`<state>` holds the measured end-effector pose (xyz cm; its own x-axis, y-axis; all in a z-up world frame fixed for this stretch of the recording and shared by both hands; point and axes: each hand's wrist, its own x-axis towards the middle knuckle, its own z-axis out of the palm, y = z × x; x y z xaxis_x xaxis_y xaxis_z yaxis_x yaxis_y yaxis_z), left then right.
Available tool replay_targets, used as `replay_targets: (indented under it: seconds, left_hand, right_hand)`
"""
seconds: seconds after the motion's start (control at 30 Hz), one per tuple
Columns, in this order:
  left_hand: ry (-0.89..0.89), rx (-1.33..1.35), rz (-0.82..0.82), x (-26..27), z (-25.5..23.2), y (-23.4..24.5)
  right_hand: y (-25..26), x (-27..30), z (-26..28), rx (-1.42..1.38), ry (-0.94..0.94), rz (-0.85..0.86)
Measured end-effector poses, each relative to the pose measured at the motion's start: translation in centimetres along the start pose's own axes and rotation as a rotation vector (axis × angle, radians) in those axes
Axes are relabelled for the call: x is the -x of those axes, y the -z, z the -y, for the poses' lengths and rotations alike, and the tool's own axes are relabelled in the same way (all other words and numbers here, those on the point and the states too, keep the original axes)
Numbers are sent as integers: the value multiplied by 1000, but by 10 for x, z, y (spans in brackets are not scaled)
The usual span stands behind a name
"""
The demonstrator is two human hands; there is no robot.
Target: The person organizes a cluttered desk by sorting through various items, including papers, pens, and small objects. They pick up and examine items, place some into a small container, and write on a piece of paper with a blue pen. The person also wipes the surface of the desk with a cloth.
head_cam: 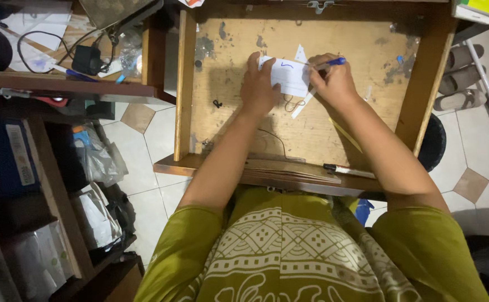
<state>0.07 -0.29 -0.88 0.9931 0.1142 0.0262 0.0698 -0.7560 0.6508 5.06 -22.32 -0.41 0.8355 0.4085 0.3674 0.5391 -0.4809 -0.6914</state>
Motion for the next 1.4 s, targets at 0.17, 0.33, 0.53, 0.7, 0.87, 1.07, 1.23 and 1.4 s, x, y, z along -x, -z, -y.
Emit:
replay_targets:
  seconds: [0.17, 0.33, 0.53, 0.7, 0.87, 1.07, 1.23, 1.4]
  left_hand:
    - [13, -4, 5, -1, 1, 2]
    - [7, -7, 15, -1, -1, 2]
    - [60, 143, -6, -4, 0, 10]
    - [13, 181, -36, -4, 6, 7]
    - [57, 132, -12, -8, 9, 3]
    - [83, 110, 22, -8, 7, 6]
    - [105, 131, 42, -8, 4, 7]
    - [-167, 282, -210, -11, 6, 9]
  right_hand:
    - [-2, 3, -4, -361, -317, -15]
    - [-4, -8, 4, -54, -41, 5]
    - [-30, -33, 35, -158, -25, 35]
    - [-47, -51, 43, -139, -44, 83]
    - [-43, -52, 33, -24, 75, 100]
    - [-38, -43, 23, -103, -31, 83]
    - [-13, -36, 36, 71, -274, 54]
    - [34, -30, 66, -644, -203, -26]
